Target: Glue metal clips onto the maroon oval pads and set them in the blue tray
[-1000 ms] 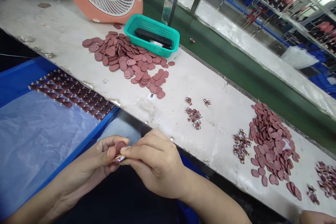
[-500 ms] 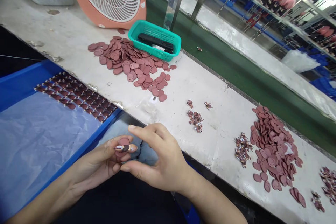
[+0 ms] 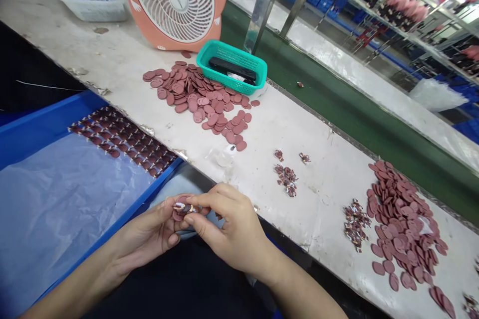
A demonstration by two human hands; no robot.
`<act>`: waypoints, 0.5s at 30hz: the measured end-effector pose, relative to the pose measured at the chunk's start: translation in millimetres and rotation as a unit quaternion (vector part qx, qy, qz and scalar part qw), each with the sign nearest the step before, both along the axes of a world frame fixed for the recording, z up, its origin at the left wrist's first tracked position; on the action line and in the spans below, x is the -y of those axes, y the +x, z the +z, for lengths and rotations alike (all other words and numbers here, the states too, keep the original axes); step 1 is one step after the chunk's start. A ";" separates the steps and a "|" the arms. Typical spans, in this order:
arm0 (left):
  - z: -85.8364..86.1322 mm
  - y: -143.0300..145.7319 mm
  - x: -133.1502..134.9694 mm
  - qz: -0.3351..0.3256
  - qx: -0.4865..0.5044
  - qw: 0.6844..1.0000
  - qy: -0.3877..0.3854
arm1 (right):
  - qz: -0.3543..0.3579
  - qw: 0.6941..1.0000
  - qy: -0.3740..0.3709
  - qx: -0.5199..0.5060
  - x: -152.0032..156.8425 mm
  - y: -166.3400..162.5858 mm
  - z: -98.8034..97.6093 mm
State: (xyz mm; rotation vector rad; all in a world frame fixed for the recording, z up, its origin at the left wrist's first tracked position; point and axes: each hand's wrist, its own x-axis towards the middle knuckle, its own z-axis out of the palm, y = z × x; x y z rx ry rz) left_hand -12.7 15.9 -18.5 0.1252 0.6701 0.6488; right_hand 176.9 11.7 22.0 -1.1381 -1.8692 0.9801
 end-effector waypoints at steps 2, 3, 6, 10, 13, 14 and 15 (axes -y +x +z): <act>-0.6 -1.8 -0.3 0.006 0.000 1.000 0.004 | 0.003 1.000 -0.007 0.000 -0.9 -1.4 -1.2; -1.3 -2.9 -0.6 0.007 -0.002 1.000 0.006 | 0.004 1.000 -0.006 0.000 -1.5 -2.4 -1.6; -4.5 -6.7 -2.1 0.005 -0.009 1.000 0.008 | -0.006 1.000 0.026 0.001 -3.5 -7.1 -3.6; -9.4 -13.2 -1.8 0.080 -0.111 0.990 0.022 | -0.071 0.984 0.153 0.052 -5.8 -19.6 -17.1; -12.3 -17.7 2.9 0.206 -0.233 0.947 0.076 | -0.108 0.951 0.265 0.116 -8.4 -35.5 -35.4; -13.0 -18.9 4.7 0.229 -0.252 0.936 0.094 | -0.107 0.940 0.294 0.133 -9.8 -42.0 -41.5; -13.6 -20.2 6.2 0.237 -0.263 0.929 0.109 | -0.104 0.932 0.317 0.145 -11.5 -48.7 -47.0</act>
